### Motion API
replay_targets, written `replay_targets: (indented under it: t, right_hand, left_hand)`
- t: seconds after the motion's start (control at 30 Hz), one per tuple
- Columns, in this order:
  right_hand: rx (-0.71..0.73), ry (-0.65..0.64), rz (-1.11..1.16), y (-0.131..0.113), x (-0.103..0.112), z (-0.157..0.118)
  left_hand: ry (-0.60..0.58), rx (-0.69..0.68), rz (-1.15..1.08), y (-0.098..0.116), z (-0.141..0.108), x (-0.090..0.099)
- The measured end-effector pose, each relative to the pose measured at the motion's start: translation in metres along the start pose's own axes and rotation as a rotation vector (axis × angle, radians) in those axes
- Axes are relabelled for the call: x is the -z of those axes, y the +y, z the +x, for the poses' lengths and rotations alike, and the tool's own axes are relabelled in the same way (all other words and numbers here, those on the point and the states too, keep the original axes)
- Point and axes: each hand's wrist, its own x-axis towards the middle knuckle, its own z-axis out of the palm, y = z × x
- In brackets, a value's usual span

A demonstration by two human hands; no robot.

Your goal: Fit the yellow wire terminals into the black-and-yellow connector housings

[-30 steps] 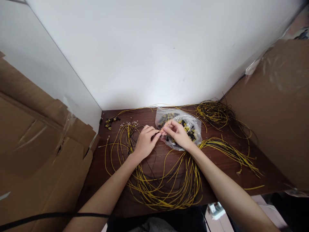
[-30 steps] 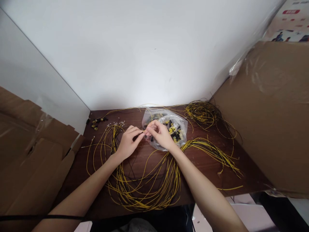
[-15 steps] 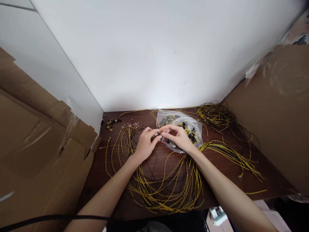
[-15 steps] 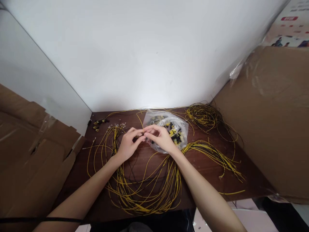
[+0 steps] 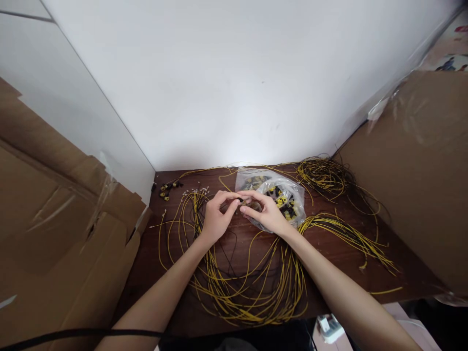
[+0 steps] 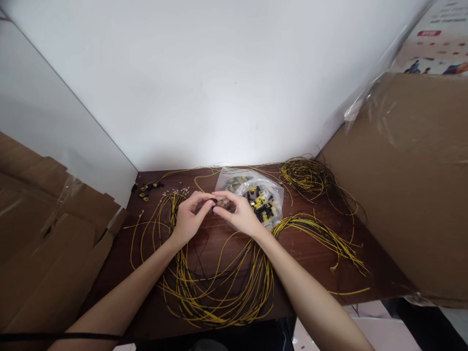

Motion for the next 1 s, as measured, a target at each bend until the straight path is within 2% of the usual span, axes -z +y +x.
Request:
replay_targets:
  t: [0.13, 0.23, 0.4, 0.63, 0.73, 0.83, 0.9, 1.0]
  right_hand:
    - [0.021, 0.039, -0.057, -0.0004, -0.0025, 0.0001]
    - [0.035, 0.062, -0.150, -0.0012, -0.0009, 0.0004]
    - [0.074, 0.108, -0.255, -0.0023, -0.0002, -0.0005]
    - [-0.024, 0.134, -0.230, -0.0020, 0.0009, -0.0003]
    - [-0.043, 0.113, -0.218, -0.0016, 0.0010, 0.0000]
    - [-0.040, 0.085, -0.206, -0.0018, 0.0003, -0.0001]
    - [-0.037, 0.076, -0.197, -0.0019, -0.0001, -0.0001]
    - [-0.042, 0.076, -0.192, -0.0017, -0.0002, 0.0000]
  left_hand:
    - [-0.045, 0.099, -0.061, -0.0004, -0.0015, -0.0019]
    - [-0.040, 0.123, -0.073, 0.0015, -0.0005, -0.0028]
    - [0.034, 0.084, -0.124, 0.0004, 0.0009, -0.0052]
    - [0.233, 0.276, -0.263, -0.0066, 0.0046, -0.0032]
    - [0.169, 0.304, -0.264, -0.0058, 0.0054, -0.0021]
    - [0.071, 0.261, -0.250, -0.0042, 0.0047, -0.0027]
    - [0.071, 0.254, -0.257, -0.0043, 0.0045, -0.0029]
    - [0.135, 0.305, -0.279, -0.0055, 0.0052, -0.0022]
